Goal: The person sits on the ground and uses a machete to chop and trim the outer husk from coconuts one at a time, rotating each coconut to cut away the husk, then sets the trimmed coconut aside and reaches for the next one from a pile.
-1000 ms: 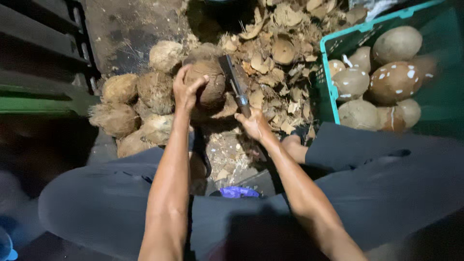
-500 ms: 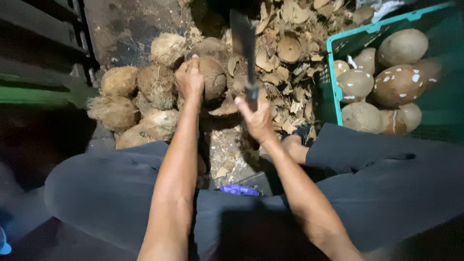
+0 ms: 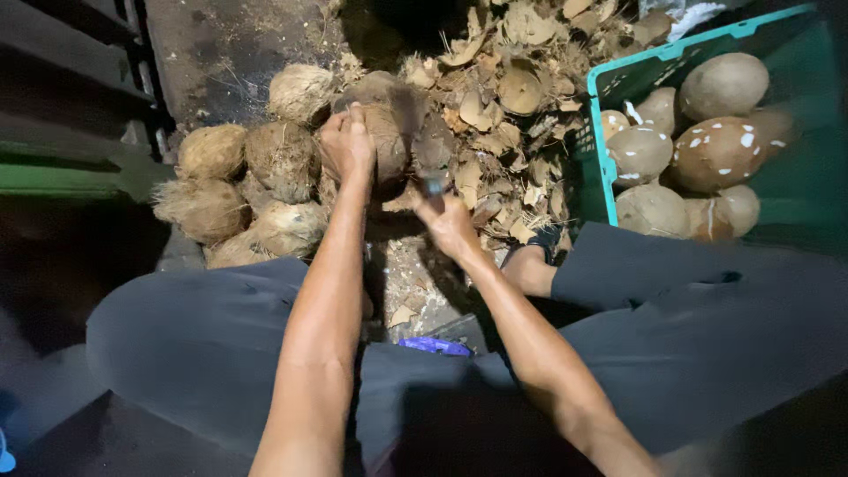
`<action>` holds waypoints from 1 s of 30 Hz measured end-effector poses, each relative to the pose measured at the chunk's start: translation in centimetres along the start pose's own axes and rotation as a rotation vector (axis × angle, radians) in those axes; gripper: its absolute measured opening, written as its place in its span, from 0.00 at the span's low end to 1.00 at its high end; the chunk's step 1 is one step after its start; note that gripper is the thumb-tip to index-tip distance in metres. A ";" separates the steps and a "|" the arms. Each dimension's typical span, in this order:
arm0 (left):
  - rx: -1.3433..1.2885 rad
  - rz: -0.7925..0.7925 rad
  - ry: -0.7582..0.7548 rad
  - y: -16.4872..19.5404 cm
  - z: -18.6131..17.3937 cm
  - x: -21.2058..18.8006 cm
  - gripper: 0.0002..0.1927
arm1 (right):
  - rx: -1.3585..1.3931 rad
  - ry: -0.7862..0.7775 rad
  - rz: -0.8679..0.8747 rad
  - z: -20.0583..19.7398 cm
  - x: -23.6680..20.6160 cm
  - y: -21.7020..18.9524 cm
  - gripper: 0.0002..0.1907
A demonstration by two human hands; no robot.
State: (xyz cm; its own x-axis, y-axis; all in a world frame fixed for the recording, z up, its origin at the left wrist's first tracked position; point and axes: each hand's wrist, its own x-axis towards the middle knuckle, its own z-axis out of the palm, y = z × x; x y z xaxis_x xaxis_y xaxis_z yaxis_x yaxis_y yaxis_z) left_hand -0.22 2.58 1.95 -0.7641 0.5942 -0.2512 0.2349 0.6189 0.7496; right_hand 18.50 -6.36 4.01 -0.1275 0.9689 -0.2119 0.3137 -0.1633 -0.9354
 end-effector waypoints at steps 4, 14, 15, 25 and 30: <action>-0.008 -0.046 -0.004 0.1 0.2 -0.4 0.20 | -0.049 -0.085 -0.006 -0.5 0.4 2.0 0.21; -0.012 0.077 0.061 0.4 1.3 -1.2 0.22 | -0.195 -0.013 -0.115 0.1 0.9 1.5 0.18; 0.039 0.147 0.099 0.3 1.3 -1.5 0.23 | -0.161 0.010 -0.080 -0.1 0.8 1.3 0.19; 0.089 0.121 0.053 -0.1 1.4 -1.9 0.23 | -0.295 -0.186 0.532 0.4 1.6 2.7 0.21; -0.012 0.185 -0.070 -1.4 -1.5 -0.5 0.25 | -0.245 -0.122 0.062 -0.1 1.9 3.5 0.17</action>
State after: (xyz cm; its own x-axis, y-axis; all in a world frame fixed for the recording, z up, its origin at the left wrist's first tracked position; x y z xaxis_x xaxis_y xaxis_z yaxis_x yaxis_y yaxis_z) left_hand -1.07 0.65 1.95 -0.6646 0.7320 -0.1500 0.3600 0.4897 0.7941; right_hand 19.43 -5.03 0.31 -0.2084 0.9265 -0.3132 0.5410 -0.1576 -0.8261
